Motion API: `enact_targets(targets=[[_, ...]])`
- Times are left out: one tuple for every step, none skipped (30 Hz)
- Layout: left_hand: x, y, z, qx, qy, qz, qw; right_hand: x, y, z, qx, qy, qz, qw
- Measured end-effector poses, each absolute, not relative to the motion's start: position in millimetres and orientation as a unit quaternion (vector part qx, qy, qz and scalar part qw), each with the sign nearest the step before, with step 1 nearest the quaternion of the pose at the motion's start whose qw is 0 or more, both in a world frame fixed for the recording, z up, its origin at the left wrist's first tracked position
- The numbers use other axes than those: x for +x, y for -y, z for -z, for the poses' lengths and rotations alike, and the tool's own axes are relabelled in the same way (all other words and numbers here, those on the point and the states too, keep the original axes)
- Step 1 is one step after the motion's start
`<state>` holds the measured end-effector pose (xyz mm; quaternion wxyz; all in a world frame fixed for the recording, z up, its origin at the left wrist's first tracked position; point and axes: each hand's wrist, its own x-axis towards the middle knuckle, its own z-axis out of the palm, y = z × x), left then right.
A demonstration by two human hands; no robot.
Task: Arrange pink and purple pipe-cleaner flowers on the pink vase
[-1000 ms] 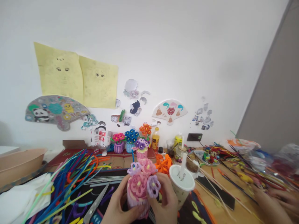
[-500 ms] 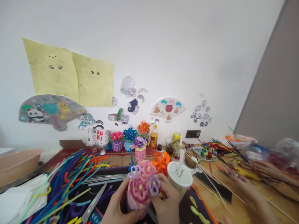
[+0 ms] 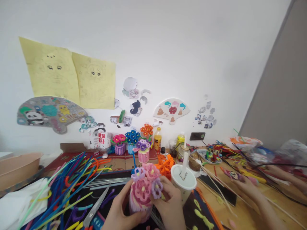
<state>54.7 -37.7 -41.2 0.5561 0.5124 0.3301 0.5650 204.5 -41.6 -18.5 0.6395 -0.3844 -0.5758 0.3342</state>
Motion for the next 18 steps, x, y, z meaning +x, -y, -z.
enact_targets(targets=[[54.1, 36.4, 42.8, 0.515, -0.335, -0.565, 0.551, 206.1, 42.4, 16.2, -0.392, 0.582, -0.325, 0.634], [53.8, 35.5, 44.0, 0.518, -0.338, -0.564, 0.546, 207.9, 43.0, 14.1, -0.404, 0.586, -0.312, 0.630], [53.7, 34.9, 44.6, 0.522, -0.341, -0.563, 0.542, 209.8, 43.3, 12.6, -0.417, 0.589, -0.298, 0.625], [53.7, 34.7, 44.9, 0.526, -0.344, -0.562, 0.538, 211.7, 43.3, 11.8, -0.427, 0.592, -0.289, 0.619], [53.9, 34.7, 44.8, 0.528, -0.349, -0.562, 0.532, 213.5, 43.1, 11.6, -0.435, 0.595, -0.287, 0.612], [54.2, 34.9, 44.5, 0.528, -0.353, -0.563, 0.528, 215.1, 42.5, 12.0, -0.438, 0.598, -0.293, 0.604], [54.5, 35.3, 44.1, 0.528, -0.356, -0.564, 0.526, 216.3, 41.9, 12.8, -0.439, 0.599, -0.302, 0.598], [54.8, 35.9, 43.5, 0.526, -0.359, -0.564, 0.526, 217.2, 41.3, 13.8, -0.439, 0.598, -0.314, 0.593], [55.2, 36.5, 42.7, 0.524, -0.360, -0.563, 0.528, 217.5, 40.8, 14.9, -0.440, 0.593, -0.324, 0.592], [55.6, 37.2, 41.7, 0.523, -0.360, -0.562, 0.530, 217.5, 40.4, 15.8, -0.442, 0.586, -0.331, 0.593], [56.0, 38.0, 40.5, 0.523, -0.360, -0.562, 0.530, 217.2, 40.2, 16.5, -0.444, 0.581, -0.336, 0.593], [56.5, 38.9, 39.1, 0.524, -0.361, -0.562, 0.528, 216.5, 40.1, 17.0, -0.445, 0.580, -0.342, 0.591], [57.0, 39.8, 37.4, 0.526, -0.364, -0.562, 0.525, 215.7, 40.2, 17.4, -0.445, 0.579, -0.346, 0.589], [57.6, 40.7, 35.6, 0.527, -0.365, -0.562, 0.523, 214.6, 40.4, 17.7, -0.445, 0.580, -0.349, 0.586], [58.2, 41.5, 33.6, 0.528, -0.364, -0.561, 0.523, 213.4, 40.5, 18.0, -0.444, 0.580, -0.351, 0.586], [58.7, 42.3, 31.6, 0.530, -0.363, -0.559, 0.524, 212.1, 40.7, 18.4, -0.444, 0.579, -0.351, 0.588], [59.2, 42.9, 29.5, 0.531, -0.361, -0.556, 0.528, 210.7, 40.7, 18.8, -0.443, 0.575, -0.349, 0.592], [59.5, 43.5, 27.4, 0.533, -0.359, -0.551, 0.532, 209.5, 40.7, 19.3, -0.442, 0.573, -0.347, 0.596]])
